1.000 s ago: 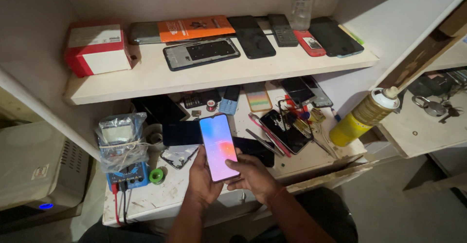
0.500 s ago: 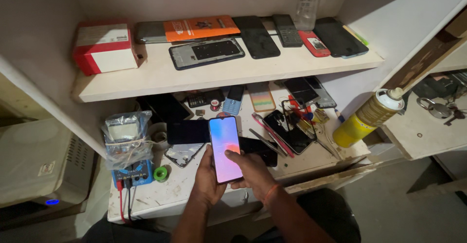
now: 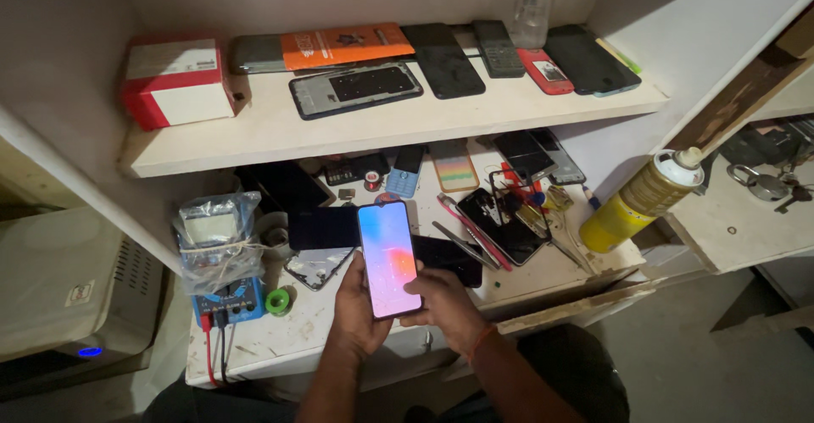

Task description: The person works on a disassembled Vivo smartphone at a repair bench, using a pry tool to work around the open phone body and battery, then presses the back cover into place. They power the phone on, watch the boot screen, and tap the screen to test it once the home screen appears.

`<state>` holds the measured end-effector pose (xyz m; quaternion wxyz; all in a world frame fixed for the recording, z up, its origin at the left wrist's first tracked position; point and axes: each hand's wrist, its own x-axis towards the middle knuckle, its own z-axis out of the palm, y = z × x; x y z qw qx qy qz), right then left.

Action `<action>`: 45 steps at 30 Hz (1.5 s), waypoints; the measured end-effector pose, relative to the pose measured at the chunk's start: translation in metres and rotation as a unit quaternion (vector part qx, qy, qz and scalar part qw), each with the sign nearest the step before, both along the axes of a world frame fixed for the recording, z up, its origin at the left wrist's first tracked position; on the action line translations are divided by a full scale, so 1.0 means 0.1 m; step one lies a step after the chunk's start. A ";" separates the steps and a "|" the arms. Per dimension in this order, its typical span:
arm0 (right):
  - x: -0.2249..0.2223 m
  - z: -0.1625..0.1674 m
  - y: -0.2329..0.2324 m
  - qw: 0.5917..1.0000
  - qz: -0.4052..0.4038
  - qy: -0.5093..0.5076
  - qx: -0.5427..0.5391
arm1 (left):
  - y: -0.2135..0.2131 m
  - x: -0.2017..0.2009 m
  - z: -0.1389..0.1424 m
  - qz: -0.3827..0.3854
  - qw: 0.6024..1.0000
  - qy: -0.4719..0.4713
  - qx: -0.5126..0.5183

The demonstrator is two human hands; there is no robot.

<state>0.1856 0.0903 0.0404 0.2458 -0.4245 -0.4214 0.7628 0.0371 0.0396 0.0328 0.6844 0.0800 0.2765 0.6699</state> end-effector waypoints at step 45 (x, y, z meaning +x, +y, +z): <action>0.06 -0.24 -0.18 0.942 -0.105 0.102 0.303 | -0.07 -0.09 0.07 -0.033 0.996 -0.072 0.045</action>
